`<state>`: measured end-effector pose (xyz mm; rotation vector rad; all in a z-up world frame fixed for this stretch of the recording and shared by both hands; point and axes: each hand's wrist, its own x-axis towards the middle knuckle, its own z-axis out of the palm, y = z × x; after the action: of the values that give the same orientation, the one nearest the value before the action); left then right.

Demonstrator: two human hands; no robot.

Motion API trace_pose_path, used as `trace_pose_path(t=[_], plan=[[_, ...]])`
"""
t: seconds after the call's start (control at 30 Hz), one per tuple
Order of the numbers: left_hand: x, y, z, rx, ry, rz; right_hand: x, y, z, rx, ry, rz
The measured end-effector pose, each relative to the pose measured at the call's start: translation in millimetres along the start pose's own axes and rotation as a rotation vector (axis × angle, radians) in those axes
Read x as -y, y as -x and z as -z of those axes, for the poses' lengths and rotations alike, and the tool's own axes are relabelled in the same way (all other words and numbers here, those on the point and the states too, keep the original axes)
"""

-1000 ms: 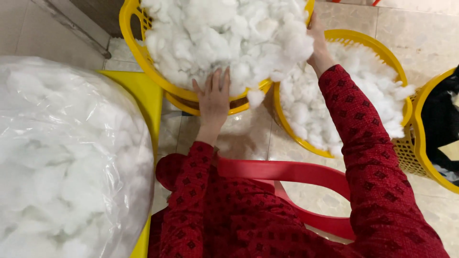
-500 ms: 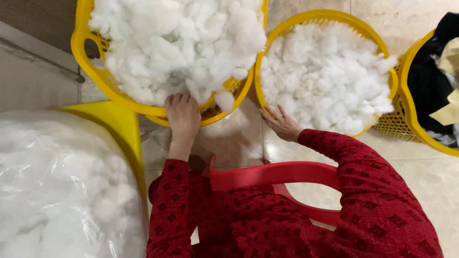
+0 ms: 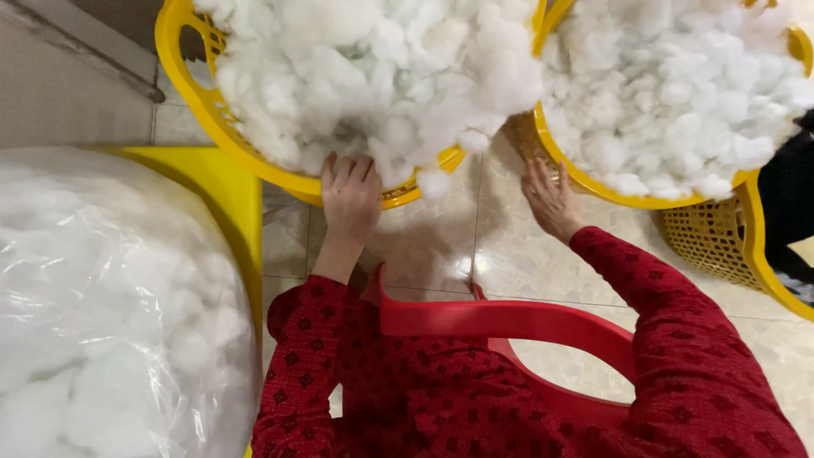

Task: The person repeatedly pulls white synthetic stuffing from a large plastic bag and places it into a yellow basket. A brown teddy bear is briefly moved aside and then placed into the basket on top of the stuffing.

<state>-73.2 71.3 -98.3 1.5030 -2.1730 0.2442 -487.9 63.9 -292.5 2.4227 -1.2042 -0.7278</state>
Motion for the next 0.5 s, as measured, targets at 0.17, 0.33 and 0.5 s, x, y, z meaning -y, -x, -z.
trace_pose_path(t=[0.17,0.33,0.5], plan=[[-1.8,3.0,3.2,0.044,-0.007,0.015,-30.4,-67.7,1.8,-0.066,-0.427,-0.390],[-2.5,0.6,5.8,0.058,0.027,0.035,-63.1,-40.7,-58.6,0.386,-0.793,-0.495],[2.3,1.8,10.5,0.070,0.030,0.031,-42.3,-41.5,-59.0,0.285,-0.226,-0.465]])
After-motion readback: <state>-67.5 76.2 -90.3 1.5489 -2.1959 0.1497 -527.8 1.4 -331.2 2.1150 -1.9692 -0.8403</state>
